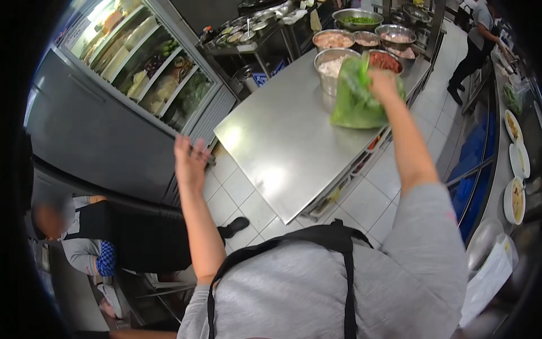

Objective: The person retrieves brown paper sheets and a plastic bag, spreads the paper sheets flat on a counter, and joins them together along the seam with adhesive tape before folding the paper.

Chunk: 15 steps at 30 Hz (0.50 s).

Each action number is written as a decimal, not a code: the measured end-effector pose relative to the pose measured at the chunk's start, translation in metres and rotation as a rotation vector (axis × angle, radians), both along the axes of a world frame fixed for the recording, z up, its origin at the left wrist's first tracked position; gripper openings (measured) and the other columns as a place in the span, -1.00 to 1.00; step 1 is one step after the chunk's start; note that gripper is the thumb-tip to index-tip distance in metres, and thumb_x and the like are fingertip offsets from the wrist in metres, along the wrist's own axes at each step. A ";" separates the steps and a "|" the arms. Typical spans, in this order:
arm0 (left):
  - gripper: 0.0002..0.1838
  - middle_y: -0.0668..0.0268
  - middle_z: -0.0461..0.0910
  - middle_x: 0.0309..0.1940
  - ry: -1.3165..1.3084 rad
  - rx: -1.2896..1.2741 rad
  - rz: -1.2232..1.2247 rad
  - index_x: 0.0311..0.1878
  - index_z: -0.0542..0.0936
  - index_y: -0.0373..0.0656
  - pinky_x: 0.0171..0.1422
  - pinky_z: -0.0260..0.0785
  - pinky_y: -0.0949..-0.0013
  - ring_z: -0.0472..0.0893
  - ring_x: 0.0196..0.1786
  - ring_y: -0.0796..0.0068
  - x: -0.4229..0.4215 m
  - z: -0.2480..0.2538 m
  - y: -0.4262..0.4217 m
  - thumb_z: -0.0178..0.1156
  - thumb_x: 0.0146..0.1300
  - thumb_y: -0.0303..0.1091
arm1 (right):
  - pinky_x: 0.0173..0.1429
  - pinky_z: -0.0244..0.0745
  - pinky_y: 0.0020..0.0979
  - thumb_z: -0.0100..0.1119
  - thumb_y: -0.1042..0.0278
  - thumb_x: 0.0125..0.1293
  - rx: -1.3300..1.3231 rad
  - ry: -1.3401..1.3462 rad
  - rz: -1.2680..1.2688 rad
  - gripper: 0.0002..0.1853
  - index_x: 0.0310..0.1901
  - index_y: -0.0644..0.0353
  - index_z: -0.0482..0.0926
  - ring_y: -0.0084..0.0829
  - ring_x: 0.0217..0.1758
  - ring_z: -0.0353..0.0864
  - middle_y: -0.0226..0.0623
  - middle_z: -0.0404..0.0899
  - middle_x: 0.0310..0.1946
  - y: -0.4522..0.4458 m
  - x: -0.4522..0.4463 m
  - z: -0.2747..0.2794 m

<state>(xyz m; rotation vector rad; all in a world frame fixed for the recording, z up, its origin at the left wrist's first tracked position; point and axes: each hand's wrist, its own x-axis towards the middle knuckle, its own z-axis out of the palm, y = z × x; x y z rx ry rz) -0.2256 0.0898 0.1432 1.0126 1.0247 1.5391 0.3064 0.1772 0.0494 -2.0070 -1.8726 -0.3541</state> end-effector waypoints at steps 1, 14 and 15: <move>-0.21 0.10 -0.13 0.38 0.076 -0.085 -0.053 0.39 -0.12 -0.12 0.24 0.17 0.10 0.18 0.33 0.13 0.004 -0.026 0.005 0.05 0.25 -0.06 | -0.12 0.38 -0.15 0.17 0.15 0.09 0.090 0.079 0.102 -0.72 -0.19 0.06 0.55 -0.12 -0.18 0.52 -0.16 0.54 -0.20 -0.030 -0.024 0.006; -0.41 0.22 0.10 0.29 0.290 -0.227 -0.199 0.33 0.09 -0.02 0.13 0.23 0.21 0.38 0.17 0.27 -0.038 -0.059 -0.007 0.03 0.29 -0.19 | -0.24 0.33 -0.17 0.14 0.05 0.17 0.508 0.423 0.396 -0.62 -0.40 0.28 0.42 -0.05 -0.31 0.45 -0.10 0.41 -0.46 -0.015 -0.217 0.143; -0.42 0.22 0.10 0.30 0.278 -0.215 -0.211 0.33 0.09 -0.01 0.14 0.22 0.21 0.37 0.17 0.25 -0.045 -0.058 -0.008 0.02 0.29 -0.19 | -0.26 0.33 -0.18 0.13 0.02 0.17 0.635 0.417 0.424 -0.62 -0.39 0.26 0.42 -0.05 -0.33 0.44 -0.13 0.39 -0.44 -0.015 -0.225 0.147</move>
